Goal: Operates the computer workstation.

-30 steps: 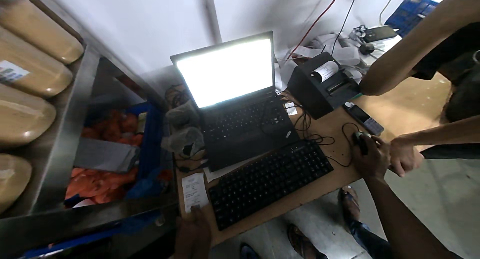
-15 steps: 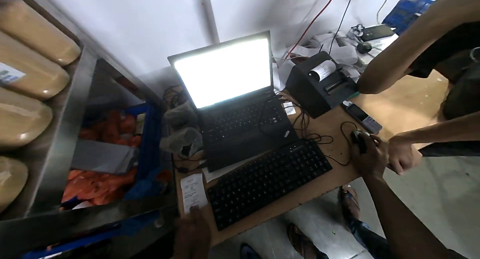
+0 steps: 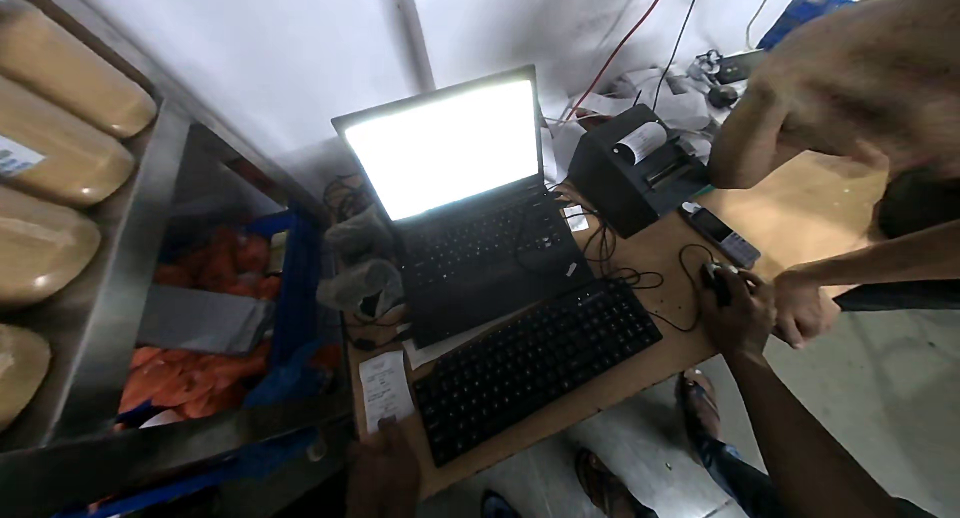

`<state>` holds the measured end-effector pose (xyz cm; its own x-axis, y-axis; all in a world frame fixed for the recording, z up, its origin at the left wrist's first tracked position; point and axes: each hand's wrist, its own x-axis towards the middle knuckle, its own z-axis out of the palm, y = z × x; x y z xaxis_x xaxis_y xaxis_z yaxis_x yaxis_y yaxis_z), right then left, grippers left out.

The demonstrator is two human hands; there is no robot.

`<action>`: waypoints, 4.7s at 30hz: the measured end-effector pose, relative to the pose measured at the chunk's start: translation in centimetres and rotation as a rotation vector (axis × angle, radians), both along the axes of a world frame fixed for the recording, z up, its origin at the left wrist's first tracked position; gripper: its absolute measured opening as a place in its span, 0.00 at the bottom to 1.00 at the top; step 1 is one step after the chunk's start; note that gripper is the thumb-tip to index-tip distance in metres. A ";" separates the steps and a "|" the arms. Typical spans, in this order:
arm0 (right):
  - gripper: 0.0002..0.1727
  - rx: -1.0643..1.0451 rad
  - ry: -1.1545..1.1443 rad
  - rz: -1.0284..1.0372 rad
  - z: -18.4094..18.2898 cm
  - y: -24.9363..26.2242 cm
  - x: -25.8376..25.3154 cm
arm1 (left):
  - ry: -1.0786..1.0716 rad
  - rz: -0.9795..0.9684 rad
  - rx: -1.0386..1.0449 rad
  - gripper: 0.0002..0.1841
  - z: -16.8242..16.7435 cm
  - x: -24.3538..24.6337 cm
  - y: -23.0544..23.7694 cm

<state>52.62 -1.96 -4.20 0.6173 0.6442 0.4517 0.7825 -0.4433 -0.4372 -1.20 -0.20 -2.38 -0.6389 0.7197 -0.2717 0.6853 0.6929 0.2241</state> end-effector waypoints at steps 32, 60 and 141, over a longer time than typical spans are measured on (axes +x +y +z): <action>0.23 0.029 -0.023 0.009 -0.6 0.0 0.5 | 0.012 0.072 -0.024 0.39 1.2 0.9 0.3; 0.23 0.026 -0.005 -0.001 -0.3 -0.1 0.3 | 0.012 0.047 -0.048 0.40 1.3 0.9 0.1; 0.24 -0.028 0.041 -0.041 0.0 -0.3 0.2 | 0.007 0.071 -0.020 0.39 1.0 0.9 0.2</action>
